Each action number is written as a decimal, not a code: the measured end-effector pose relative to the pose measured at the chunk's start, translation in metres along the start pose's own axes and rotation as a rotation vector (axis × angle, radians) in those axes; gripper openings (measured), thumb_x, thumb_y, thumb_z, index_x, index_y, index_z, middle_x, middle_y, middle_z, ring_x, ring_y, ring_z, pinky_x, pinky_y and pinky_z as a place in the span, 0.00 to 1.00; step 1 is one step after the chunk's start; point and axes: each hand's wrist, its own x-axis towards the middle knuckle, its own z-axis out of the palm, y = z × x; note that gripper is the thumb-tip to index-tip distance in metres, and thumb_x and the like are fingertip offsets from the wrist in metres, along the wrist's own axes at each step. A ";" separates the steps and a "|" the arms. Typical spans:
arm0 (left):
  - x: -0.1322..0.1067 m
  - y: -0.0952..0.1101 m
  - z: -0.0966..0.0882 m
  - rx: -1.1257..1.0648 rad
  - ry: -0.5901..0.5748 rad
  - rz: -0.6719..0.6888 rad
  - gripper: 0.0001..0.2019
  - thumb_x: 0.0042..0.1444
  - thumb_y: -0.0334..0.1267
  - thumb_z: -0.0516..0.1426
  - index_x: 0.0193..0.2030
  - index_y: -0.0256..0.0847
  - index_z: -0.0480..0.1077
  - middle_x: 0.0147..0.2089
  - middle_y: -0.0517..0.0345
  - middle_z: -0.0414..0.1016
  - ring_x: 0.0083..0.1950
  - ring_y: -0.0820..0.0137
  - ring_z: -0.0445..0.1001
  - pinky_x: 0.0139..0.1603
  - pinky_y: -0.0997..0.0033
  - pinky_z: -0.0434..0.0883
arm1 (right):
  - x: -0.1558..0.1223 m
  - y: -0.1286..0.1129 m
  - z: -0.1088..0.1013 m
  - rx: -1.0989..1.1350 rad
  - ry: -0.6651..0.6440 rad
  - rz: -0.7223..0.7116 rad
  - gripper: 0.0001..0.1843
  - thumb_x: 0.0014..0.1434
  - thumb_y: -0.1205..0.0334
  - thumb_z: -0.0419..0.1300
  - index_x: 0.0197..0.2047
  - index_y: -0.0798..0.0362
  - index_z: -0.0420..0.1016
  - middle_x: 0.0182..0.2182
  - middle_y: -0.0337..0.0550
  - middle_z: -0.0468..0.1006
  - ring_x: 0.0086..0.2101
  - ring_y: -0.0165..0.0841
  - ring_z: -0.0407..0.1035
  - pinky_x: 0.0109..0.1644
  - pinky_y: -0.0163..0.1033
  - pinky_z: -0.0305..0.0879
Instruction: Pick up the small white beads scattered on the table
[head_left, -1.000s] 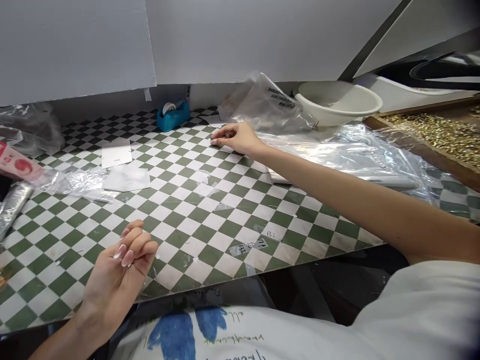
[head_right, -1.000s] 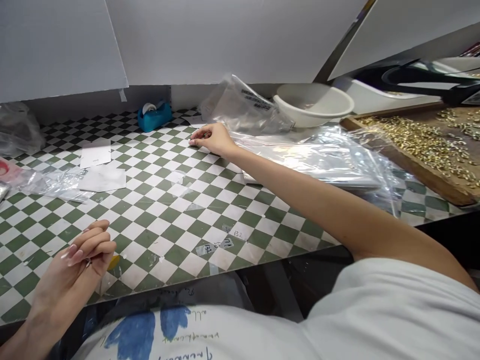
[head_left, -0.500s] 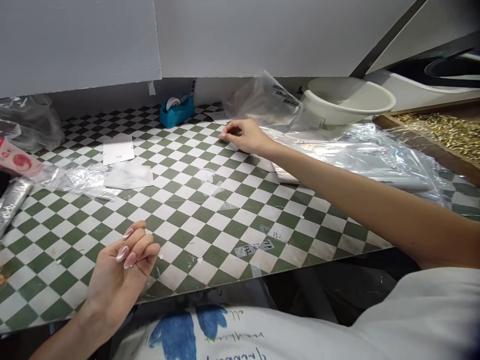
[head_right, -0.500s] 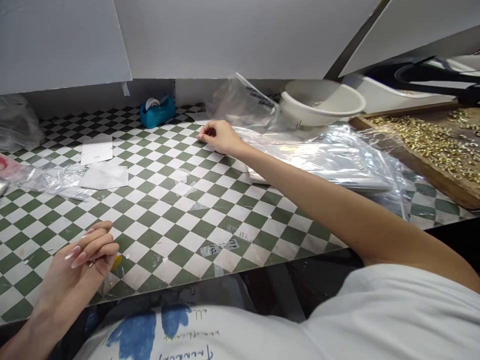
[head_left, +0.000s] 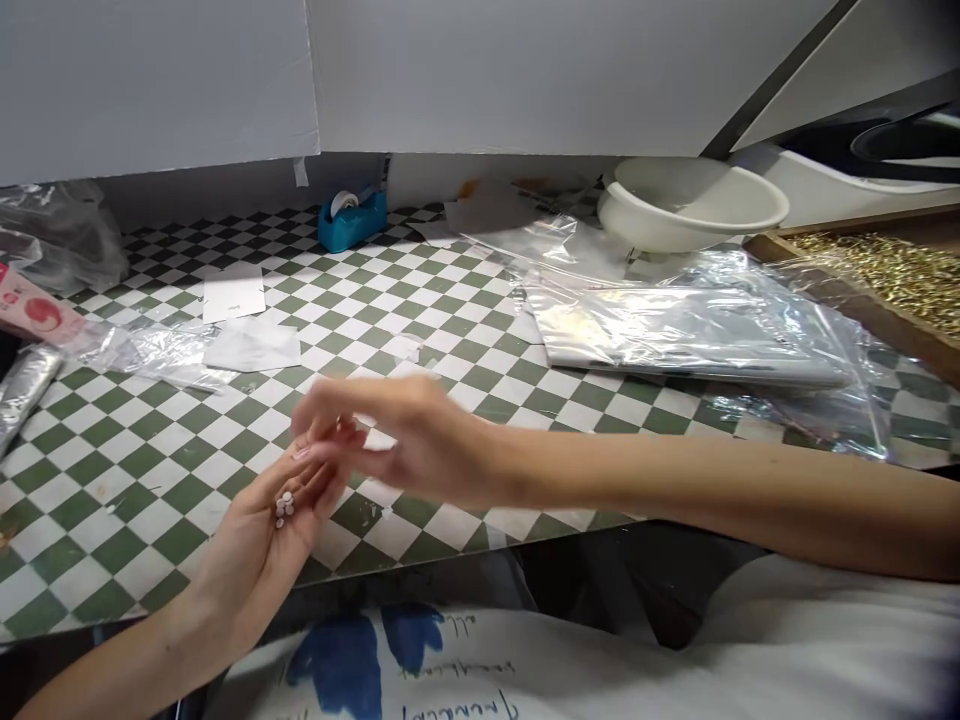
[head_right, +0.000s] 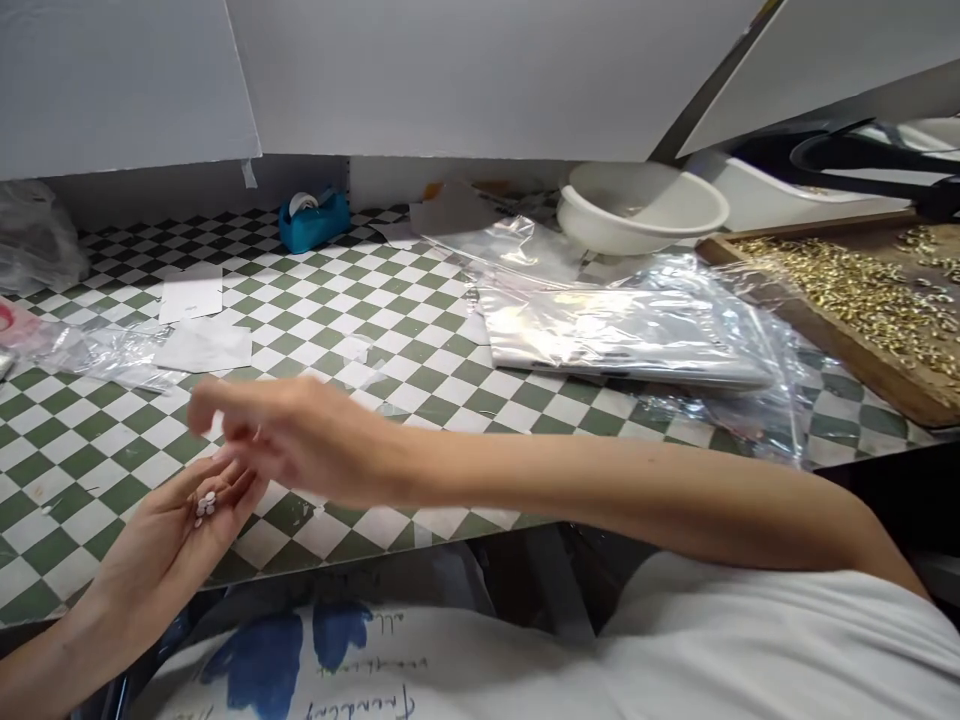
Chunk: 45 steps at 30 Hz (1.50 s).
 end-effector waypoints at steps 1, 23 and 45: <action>-0.002 -0.002 -0.001 0.017 -0.026 -0.014 0.15 0.73 0.24 0.48 0.43 0.34 0.76 0.36 0.53 0.79 0.36 0.72 0.83 0.41 0.73 0.85 | 0.000 -0.008 0.010 -0.116 -0.028 -0.104 0.09 0.75 0.75 0.55 0.50 0.56 0.75 0.40 0.38 0.85 0.41 0.24 0.78 0.47 0.33 0.79; -0.017 0.046 -0.023 -0.319 0.194 0.183 0.26 0.78 0.31 0.36 0.69 0.28 0.68 0.44 0.41 0.86 0.39 0.67 0.88 0.39 0.75 0.85 | 0.048 0.106 0.014 -0.240 -0.295 0.057 0.30 0.76 0.58 0.56 0.78 0.47 0.57 0.78 0.49 0.56 0.76 0.43 0.50 0.77 0.63 0.54; 0.001 0.063 -0.056 -0.472 0.179 0.174 0.12 0.70 0.27 0.48 0.48 0.32 0.73 0.39 0.46 0.80 0.39 0.63 0.86 0.38 0.64 0.86 | 0.083 0.132 0.027 -0.490 -0.037 0.592 0.23 0.71 0.75 0.52 0.65 0.60 0.75 0.51 0.59 0.84 0.52 0.51 0.80 0.58 0.61 0.76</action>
